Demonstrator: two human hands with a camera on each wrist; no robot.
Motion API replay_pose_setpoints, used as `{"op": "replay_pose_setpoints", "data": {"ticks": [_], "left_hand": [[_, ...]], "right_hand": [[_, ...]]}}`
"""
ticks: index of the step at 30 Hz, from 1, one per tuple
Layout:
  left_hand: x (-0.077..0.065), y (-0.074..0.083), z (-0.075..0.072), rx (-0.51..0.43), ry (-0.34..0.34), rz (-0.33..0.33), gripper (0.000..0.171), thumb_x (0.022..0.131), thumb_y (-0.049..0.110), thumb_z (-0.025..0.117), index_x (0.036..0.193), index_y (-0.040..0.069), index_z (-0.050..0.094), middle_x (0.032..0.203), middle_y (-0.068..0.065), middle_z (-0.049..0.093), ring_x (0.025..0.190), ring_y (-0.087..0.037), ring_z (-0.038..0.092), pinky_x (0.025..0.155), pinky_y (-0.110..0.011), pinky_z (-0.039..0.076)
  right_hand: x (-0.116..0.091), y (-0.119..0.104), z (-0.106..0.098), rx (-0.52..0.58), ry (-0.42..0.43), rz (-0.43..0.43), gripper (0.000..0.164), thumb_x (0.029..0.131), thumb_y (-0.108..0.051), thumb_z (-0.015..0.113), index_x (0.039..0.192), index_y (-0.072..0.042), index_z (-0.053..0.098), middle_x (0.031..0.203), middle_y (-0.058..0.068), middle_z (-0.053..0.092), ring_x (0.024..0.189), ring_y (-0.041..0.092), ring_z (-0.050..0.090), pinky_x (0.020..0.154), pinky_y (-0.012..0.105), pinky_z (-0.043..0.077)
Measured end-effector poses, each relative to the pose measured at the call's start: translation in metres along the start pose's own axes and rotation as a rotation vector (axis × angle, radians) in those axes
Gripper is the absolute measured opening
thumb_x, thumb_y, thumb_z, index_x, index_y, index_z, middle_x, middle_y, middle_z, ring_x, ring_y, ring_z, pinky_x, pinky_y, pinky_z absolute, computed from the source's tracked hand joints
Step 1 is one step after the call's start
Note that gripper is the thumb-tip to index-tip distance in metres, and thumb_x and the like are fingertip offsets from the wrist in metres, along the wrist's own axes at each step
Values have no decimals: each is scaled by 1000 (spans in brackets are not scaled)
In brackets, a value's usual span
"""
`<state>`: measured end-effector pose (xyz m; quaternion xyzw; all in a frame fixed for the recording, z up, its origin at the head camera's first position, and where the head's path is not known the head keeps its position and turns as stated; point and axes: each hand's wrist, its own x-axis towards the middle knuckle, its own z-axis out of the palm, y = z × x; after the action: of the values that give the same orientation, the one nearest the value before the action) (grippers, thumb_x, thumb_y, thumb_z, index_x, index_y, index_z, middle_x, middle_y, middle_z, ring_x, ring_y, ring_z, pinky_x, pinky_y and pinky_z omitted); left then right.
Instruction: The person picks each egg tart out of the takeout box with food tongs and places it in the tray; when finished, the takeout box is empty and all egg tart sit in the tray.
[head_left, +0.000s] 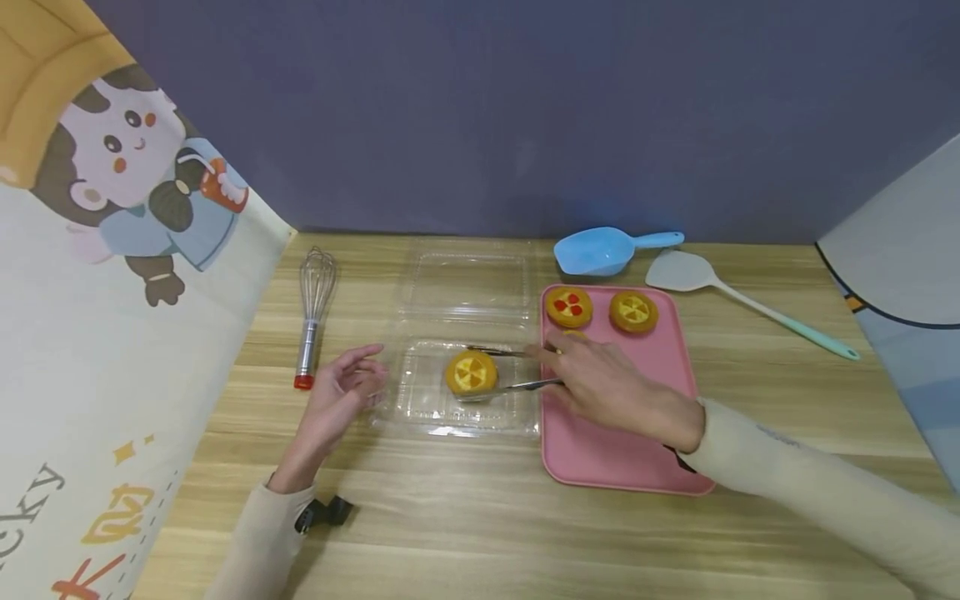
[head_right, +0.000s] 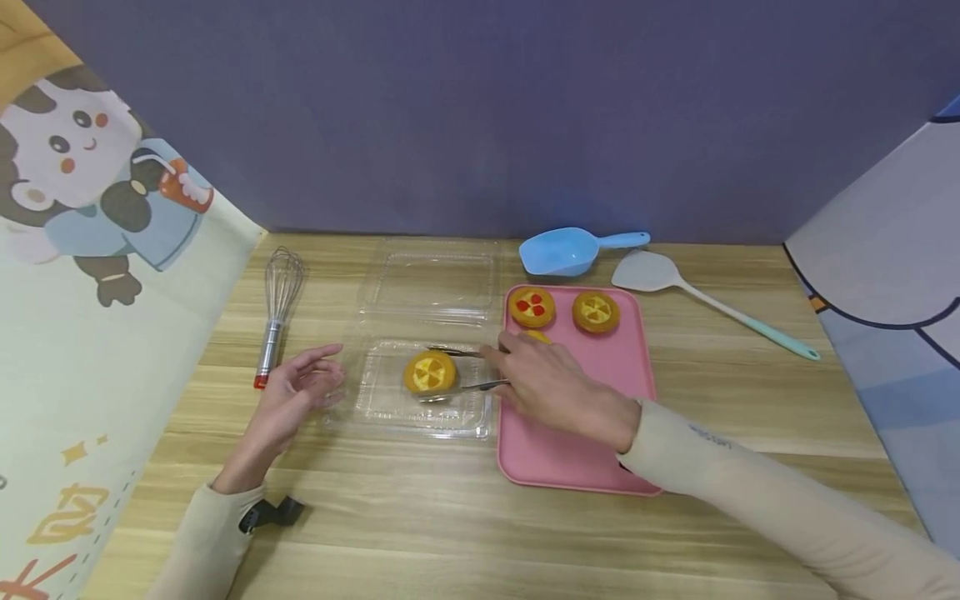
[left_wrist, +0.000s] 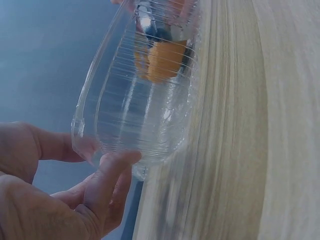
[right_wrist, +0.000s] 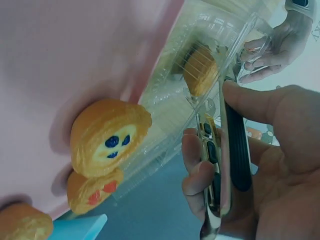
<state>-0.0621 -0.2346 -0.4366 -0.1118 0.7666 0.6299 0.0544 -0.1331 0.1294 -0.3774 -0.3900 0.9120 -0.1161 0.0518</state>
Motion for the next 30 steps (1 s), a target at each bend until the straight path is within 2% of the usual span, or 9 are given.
{"op": "replay_pose_setpoints", "data": {"ticks": [11, 21, 30], "left_hand": [[-1, -1, 1, -3, -1, 9, 52, 98, -3, 60, 149, -1, 50, 120, -22, 63, 103, -17, 70, 87, -27, 66], [-1, 0, 1, -9, 2, -2, 53, 98, -2, 61, 150, -1, 49, 120, -20, 63, 104, -17, 70, 88, -29, 66], [0, 0, 1, -18, 6, 0, 53, 97, -3, 62, 149, 0, 50, 121, -19, 63, 104, -18, 70, 88, -30, 67]], "right_hand": [[3, -4, 7, -6, 4, -3, 51, 92, -24, 81, 140, -18, 66, 99, 0, 59, 76, 16, 56, 43, 21, 39], [2, -2, 14, -20, 59, -47, 51, 92, -23, 80, 141, -16, 66, 101, 2, 62, 80, 16, 58, 46, 23, 46], [-1, 1, 18, 20, 93, -33, 53, 94, -26, 79, 144, -19, 63, 106, 5, 64, 77, 17, 58, 46, 23, 45]]}}
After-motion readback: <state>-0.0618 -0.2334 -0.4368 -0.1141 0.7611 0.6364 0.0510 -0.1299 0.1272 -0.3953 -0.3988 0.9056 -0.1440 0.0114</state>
